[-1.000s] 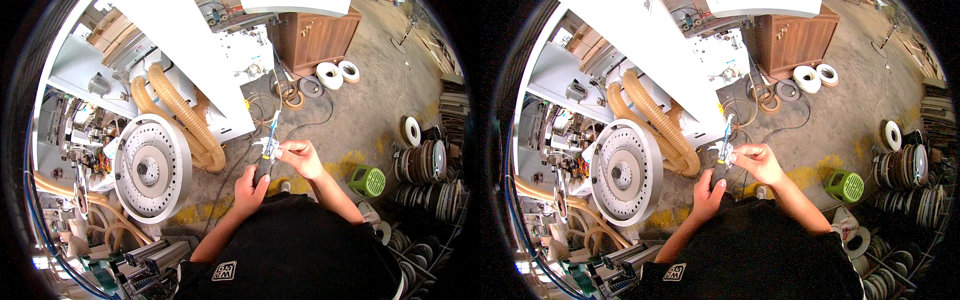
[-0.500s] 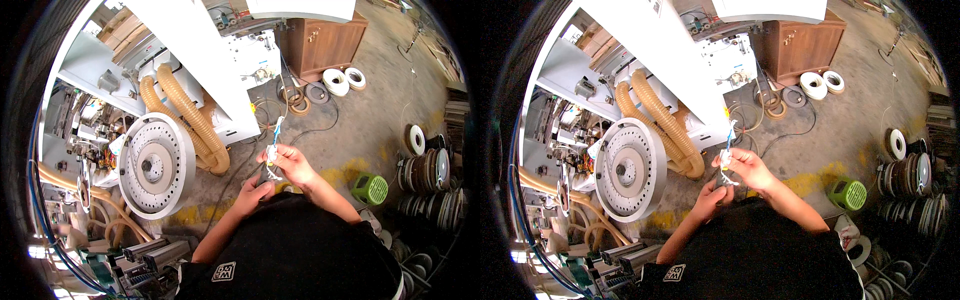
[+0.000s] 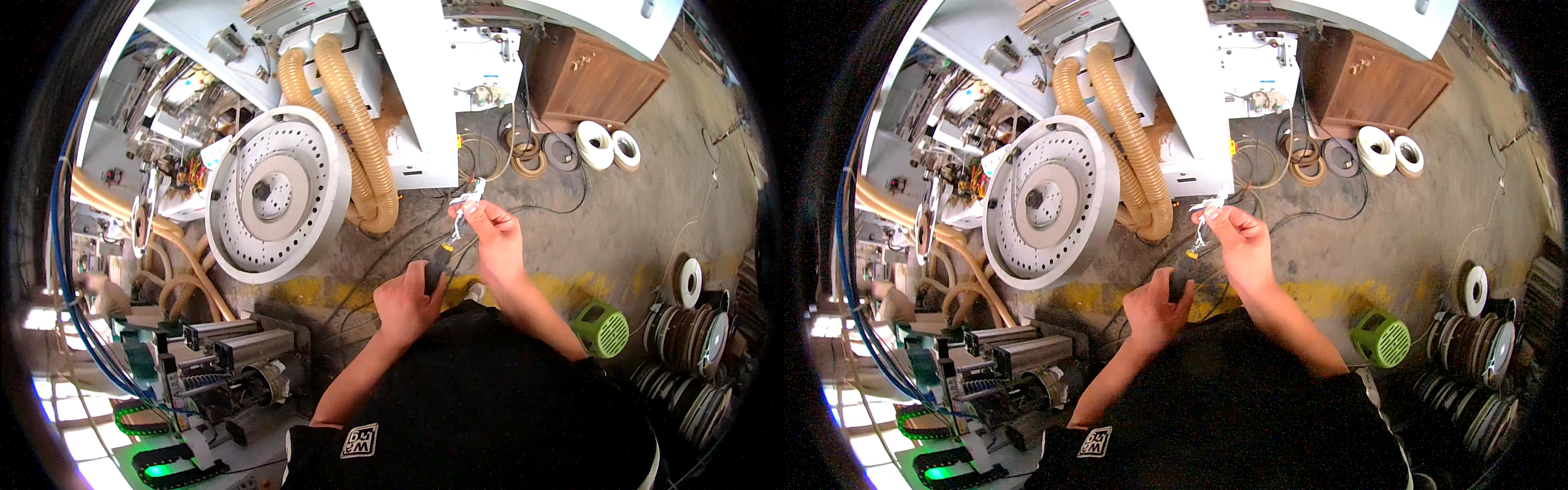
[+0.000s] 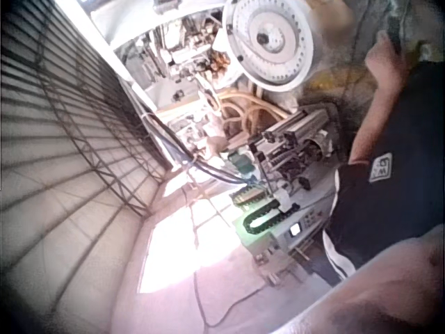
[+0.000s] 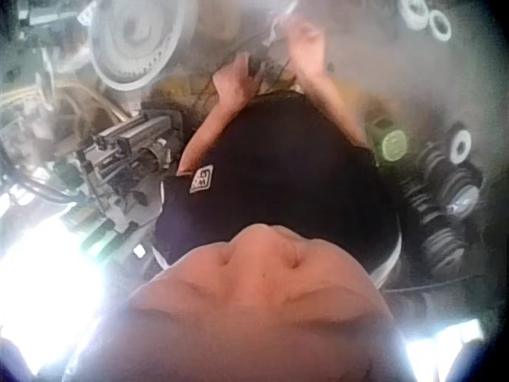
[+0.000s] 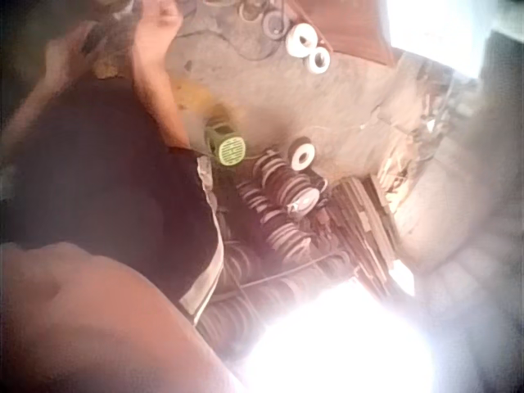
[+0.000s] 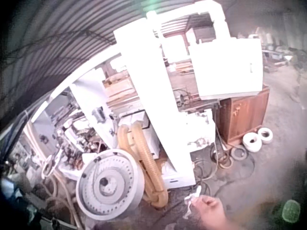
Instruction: The person clears debris from a machine component with a handheld tool and wipes it with a cloth, then secures a part using a wrench and a drill at a workstation.
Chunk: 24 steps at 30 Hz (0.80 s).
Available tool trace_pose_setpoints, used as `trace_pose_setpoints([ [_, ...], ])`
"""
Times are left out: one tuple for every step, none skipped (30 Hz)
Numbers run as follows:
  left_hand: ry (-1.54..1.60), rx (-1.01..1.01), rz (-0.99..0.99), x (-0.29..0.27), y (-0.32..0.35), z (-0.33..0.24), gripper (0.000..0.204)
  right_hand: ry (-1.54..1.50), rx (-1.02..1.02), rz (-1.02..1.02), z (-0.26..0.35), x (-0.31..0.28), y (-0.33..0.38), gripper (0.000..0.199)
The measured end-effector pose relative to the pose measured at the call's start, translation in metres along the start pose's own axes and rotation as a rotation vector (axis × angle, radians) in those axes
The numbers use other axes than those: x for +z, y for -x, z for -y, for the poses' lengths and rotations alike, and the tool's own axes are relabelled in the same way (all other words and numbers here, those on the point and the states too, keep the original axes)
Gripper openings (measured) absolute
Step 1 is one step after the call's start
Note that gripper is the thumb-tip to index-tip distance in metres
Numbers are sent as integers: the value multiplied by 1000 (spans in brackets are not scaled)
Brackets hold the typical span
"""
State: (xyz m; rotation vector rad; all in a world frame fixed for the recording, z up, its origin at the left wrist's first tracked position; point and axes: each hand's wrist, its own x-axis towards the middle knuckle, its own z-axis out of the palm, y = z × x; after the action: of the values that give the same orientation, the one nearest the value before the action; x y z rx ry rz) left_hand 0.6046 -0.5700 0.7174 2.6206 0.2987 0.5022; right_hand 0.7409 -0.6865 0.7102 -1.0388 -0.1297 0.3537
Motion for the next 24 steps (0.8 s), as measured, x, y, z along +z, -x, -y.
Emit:
trace_pose_setpoints([
  [108, -60, 45, -3, 6, 6, 29, 19, 14, 8, -2, 7, 2, 23],
  [214, -117, 88, -6, 13, 15, 29, 36, 28, 18, -5, 14, 4, 23],
  [321, -173, 130, -10, 19, 23, 29, 52, 41, 29, -9, 22, 6, 23],
  [381, -217, 147, -19, 26, 29, 29, 70, 30, 58, -14, 30, 9, 23],
  [443, -258, 163, -28, 33, 36, 29, 88, 17, 88, -21, 37, 11, 23],
  [504, -300, 179, -38, 41, 44, 29, 105, 5, 119, -29, 44, 12, 23],
  [615, -383, 153, -46, 52, 56, 26, 113, -36, 94, -36, 51, 9, 22],
  [720, -469, 124, -57, 69, 70, 23, 115, -74, 73, -44, 58, 2, 21],
  [833, -547, 93, -68, 85, 85, 20, 121, -116, 50, -49, 66, -2, 21],
  [901, -611, 7, -80, 102, 100, 20, 205, -153, 104, -52, 76, 0, 17],
  [970, -667, -80, -93, 117, 115, 20, 286, -152, 159, -59, 91, 3, 15],
  [1038, -730, -168, -106, 136, 130, 21, 367, -142, 216, -69, 106, 14, 14],
  [1072, -775, -203, -118, 155, 146, 20, 447, -134, 274, -79, 123, 24, 12],
  [1108, -819, -239, -128, 174, 163, 19, 429, -135, 310, -89, 148, 36, 10],
  [1144, -863, -278, -139, 192, 179, 18, 399, -118, 349, -101, 171, 46, 11],
  [1052, -906, -280, -149, 209, 193, 18, 367, -99, 390, -113, 193, 56, 11],
  [1081, -908, -305, -159, 221, 205, 18, 345, -86, 424, -122, 213, 65, 12],
  [1095, -919, -338, -172, 234, 216, 18, 341, -61, 451, -135, 233, 72, 12],
  [1109, -930, -371, -184, 248, 227, 19, 338, -35, 477, -147, 252, 79, 12],
  [1115, -924, -401, -192, 259, 239, 18, 343, -21, 497, -157, 270, 83, 12],
  [1107, -925, -441, -201, 271, 251, 17, 337, 1, 526, -168, 292, 87, 12],
  [1099, -924, -479, -210, 282, 263, 17, 296, 26, 557, -179, 312, 92, 14],
  [1087, -964, -496, -219, 293, 274, 17, 362, 27, 584, -190, 329, 96, 15],
  [1076, -1003, -510, -227, 303, 283, 18, 428, 26, 607, -201, 343, 97, 17],
])
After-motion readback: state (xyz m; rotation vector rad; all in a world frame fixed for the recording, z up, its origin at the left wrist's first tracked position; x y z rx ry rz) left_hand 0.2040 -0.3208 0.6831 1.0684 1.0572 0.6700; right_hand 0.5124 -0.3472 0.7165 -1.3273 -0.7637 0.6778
